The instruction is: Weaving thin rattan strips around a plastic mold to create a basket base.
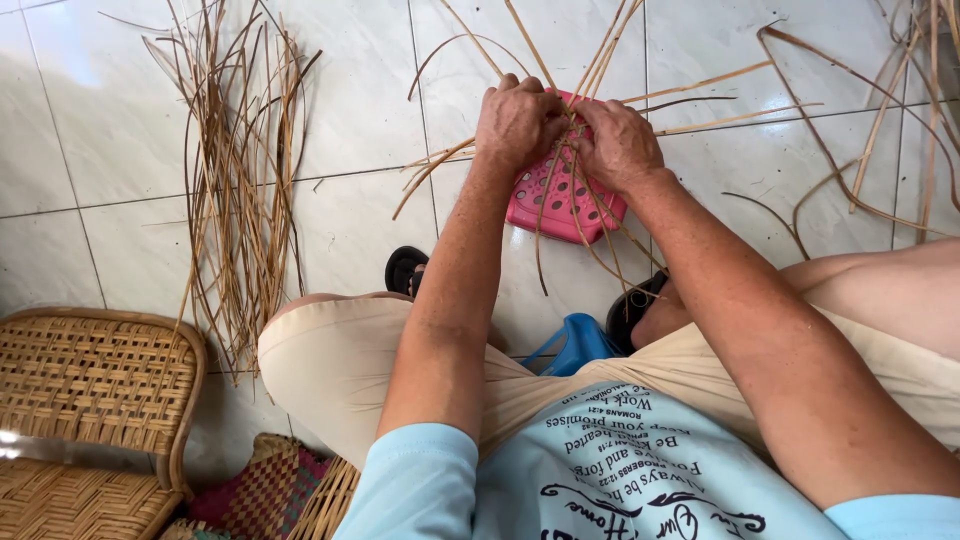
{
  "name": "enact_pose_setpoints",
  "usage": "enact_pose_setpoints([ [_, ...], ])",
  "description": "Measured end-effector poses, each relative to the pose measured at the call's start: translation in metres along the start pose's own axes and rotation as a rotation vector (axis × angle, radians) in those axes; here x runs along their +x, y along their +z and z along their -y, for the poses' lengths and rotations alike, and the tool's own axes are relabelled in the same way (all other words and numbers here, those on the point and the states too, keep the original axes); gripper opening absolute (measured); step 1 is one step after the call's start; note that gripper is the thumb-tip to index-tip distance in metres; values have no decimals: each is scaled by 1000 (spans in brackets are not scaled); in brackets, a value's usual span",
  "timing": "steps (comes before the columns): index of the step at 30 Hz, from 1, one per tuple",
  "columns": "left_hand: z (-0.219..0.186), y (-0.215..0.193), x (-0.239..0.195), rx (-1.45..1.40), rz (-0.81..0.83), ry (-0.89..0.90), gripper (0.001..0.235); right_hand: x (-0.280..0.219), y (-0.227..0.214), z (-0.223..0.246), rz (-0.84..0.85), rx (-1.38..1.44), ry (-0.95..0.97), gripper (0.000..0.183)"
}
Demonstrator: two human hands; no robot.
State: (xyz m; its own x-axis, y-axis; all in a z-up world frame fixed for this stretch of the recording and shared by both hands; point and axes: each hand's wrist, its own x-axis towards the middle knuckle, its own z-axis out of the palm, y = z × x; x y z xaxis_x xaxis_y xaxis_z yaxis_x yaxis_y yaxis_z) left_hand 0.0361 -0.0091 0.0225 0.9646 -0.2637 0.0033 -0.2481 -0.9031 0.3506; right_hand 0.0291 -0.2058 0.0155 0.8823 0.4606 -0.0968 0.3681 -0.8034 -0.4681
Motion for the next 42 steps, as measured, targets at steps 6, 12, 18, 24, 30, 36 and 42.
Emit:
enact_pose_setpoints([
  [6,5,17,-3,-201,-2,2,24,-1,0,-1,-34,9,-24,48],
  [12,19,40,1,-254,1,-65,19,-5,-15,9,8,-73,-26,35],
  [18,21,57,3,-205,-16,-58,22,3,-9,2,21,-269,-121,32],
  [24,20,56,2,-233,3,-113,24,-1,-14,1,-22,-286,-151,38],
  [30,11,47,-3,-246,-2,-148,21,2,-15,-8,-56,-255,-191,42],
  [36,13,59,-2,-236,-21,-149,18,0,-12,-12,-88,-254,-198,40],
  [42,12,61,-3,-238,-29,-143,16,0,-10,-14,-83,-253,-194,34],
])
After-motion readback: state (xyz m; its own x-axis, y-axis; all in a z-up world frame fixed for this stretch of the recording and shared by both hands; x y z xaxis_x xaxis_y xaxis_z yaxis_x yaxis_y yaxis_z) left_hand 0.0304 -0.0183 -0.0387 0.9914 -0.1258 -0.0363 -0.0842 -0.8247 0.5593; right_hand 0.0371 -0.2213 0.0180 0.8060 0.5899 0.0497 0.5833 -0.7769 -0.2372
